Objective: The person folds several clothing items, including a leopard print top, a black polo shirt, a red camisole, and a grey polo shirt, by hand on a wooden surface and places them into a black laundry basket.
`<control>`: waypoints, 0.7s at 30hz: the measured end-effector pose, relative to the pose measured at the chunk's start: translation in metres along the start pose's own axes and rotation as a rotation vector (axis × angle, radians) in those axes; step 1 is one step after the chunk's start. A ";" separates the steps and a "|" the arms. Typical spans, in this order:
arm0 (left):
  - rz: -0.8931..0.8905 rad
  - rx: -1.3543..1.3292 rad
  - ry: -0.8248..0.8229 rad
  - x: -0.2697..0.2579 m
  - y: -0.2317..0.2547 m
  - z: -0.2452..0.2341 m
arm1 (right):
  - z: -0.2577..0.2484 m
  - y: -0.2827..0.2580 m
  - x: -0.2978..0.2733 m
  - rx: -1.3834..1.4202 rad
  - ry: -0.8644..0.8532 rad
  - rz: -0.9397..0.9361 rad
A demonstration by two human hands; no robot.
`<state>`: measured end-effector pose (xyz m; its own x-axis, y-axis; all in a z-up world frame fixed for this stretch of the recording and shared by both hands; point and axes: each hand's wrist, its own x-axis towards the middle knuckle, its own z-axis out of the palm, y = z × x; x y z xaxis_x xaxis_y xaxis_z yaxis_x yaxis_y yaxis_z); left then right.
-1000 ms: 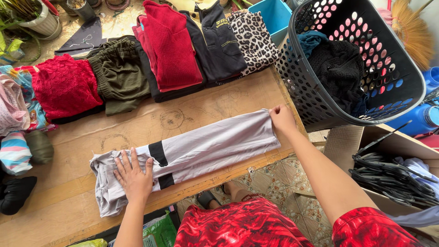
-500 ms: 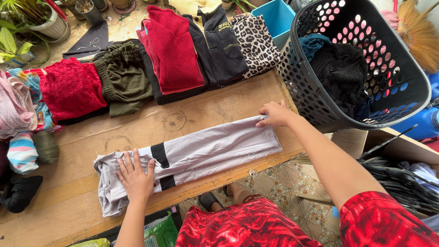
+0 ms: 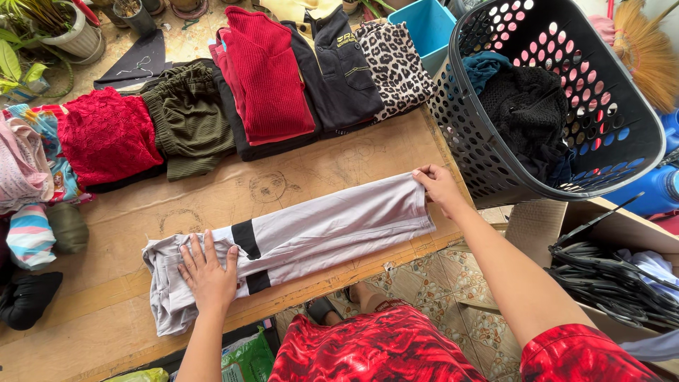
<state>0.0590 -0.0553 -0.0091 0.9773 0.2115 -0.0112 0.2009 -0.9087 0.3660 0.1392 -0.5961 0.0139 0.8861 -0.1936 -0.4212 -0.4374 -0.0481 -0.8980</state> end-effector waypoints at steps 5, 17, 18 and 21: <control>-0.001 0.001 -0.008 0.000 0.000 0.000 | -0.005 0.021 0.022 -0.062 0.057 0.042; -0.008 0.004 -0.011 0.000 -0.001 0.001 | -0.004 -0.014 -0.002 0.147 0.053 0.150; -0.010 0.005 -0.014 0.001 -0.001 0.001 | -0.005 -0.014 -0.001 0.153 0.060 0.139; -0.008 0.010 -0.009 0.001 -0.002 0.002 | -0.003 0.001 0.007 0.034 0.125 0.011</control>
<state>0.0594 -0.0543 -0.0117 0.9761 0.2161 -0.0225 0.2097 -0.9103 0.3568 0.1450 -0.6006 0.0108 0.8542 -0.3148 -0.4138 -0.4396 -0.0123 -0.8981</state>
